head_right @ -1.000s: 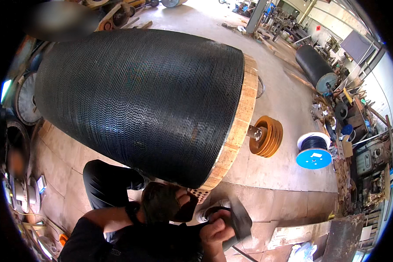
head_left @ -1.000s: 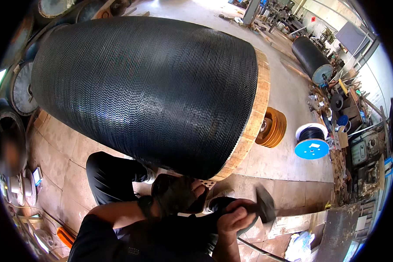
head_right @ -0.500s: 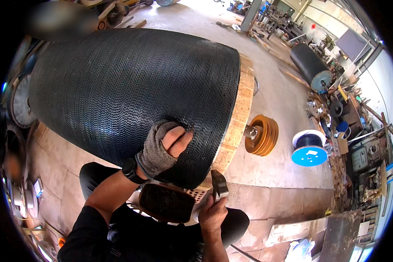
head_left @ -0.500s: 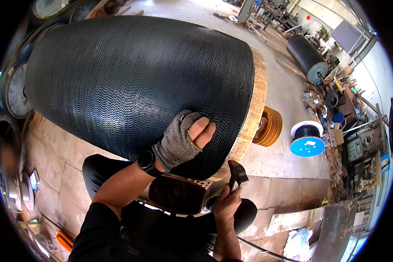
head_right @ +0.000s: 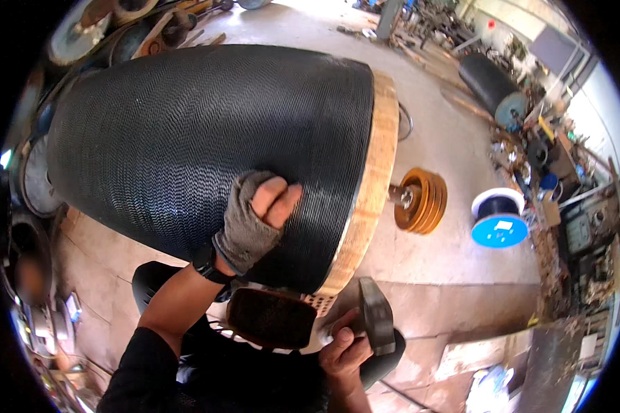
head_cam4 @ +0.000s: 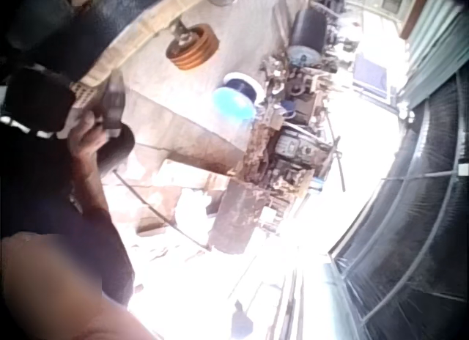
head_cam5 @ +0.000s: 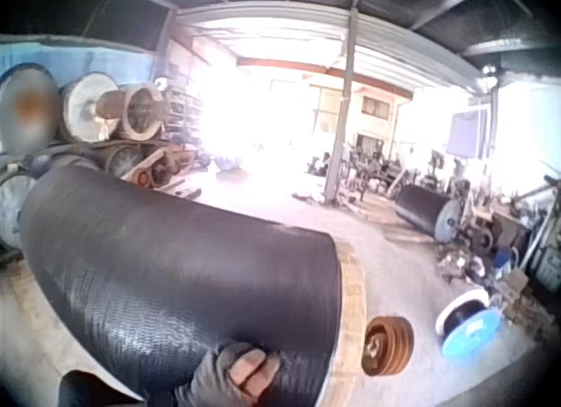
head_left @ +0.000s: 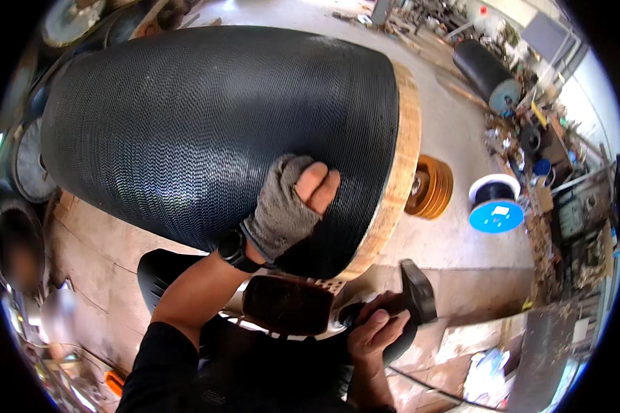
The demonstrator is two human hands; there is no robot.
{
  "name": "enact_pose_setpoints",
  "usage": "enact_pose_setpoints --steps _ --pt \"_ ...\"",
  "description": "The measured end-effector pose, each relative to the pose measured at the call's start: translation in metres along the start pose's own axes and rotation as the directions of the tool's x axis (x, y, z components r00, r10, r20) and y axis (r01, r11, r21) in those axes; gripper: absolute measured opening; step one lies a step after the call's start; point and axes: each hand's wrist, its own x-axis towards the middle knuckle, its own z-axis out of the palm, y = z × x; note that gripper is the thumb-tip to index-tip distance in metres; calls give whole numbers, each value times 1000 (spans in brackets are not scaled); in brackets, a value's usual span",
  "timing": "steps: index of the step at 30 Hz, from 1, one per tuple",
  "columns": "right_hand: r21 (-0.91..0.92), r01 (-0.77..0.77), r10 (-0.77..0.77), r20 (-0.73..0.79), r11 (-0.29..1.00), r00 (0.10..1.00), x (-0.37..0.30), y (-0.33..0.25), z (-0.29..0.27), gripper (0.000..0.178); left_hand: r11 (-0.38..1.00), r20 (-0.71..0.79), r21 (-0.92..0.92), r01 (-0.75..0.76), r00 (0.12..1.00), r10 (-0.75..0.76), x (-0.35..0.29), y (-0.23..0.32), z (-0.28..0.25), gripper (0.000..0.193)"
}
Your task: The person sits on the floor and repeatedly hammers the wooden rim of a large black mesh-covered drum using a hammer and a small perforated metal block as a guide. The drum remains stationary on a stand throughout the clip.
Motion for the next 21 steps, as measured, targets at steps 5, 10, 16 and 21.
enact_pose_setpoints --steps 5,10,16,21 --pt "-444 -146 206 88 884 975 -14 57 10 18 998 1 62 -26 1000 26 9 -14 0 50" --pt "-328 -175 193 24 928 981 -32 51 1 18 996 47 91 21 999 -26 23 -16 3 52" --pt "-223 -263 278 39 939 960 -37 50 -7 18 916 133 -395 68 991 -16 -1 57 -18 51" --pt "-196 -265 277 35 944 960 -39 53 -6 10 789 284 -540 294 946 -158 -49 98 -1 59"
